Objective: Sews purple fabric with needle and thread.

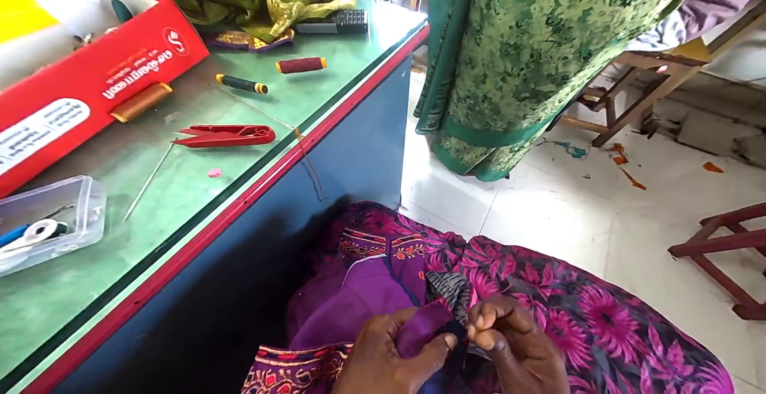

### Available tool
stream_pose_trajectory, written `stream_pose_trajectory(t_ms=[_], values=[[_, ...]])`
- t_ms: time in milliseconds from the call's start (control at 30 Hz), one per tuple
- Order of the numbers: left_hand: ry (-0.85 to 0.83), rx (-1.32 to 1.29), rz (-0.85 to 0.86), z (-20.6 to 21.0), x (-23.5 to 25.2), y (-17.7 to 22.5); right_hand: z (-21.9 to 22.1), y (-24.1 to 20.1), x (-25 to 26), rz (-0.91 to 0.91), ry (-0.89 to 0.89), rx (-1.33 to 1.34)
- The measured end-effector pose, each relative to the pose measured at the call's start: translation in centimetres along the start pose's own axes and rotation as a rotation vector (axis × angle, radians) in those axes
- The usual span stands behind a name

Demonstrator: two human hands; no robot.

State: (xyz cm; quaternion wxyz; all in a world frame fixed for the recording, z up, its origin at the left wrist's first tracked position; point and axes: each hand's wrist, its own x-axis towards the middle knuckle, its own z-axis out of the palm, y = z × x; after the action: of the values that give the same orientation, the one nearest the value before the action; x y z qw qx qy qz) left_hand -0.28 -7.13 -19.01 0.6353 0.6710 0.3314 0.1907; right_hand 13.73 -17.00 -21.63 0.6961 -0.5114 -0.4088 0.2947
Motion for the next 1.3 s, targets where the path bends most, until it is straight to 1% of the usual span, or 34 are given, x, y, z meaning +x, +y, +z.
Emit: stream_pose_trajectory(t_ms=[133, 233, 500, 700, 800, 1300], values=[[-0.002, -0.099, -0.083, -0.05, 0.18, 0.05, -0.73, 0.50, -0.19, -0.096, -0.055, -0.141], [0.007, -0.135, -0.124, -0.07, 0.25, 0.14, -1.03, 0.53, -0.38, -0.111, -0.069, -0.208], [0.030, -0.164, -0.151, -0.06, 0.32, 0.29, -0.82, 0.19, -0.69, -0.145, -0.007, -0.386], [0.017, -0.161, -0.174, -0.15, 0.39, 0.46, -0.65, -0.25, -0.88, -0.161, 0.022, -0.516], [0.014, -0.166, -0.195, -0.18, 0.45, 0.56, -0.67, -0.23, -0.89, -0.186, 0.029, -0.550], [0.042, -0.108, -0.122, 0.02, 0.12, 0.68, -0.59, -0.16, -0.87, -0.229, 0.075, -0.596]])
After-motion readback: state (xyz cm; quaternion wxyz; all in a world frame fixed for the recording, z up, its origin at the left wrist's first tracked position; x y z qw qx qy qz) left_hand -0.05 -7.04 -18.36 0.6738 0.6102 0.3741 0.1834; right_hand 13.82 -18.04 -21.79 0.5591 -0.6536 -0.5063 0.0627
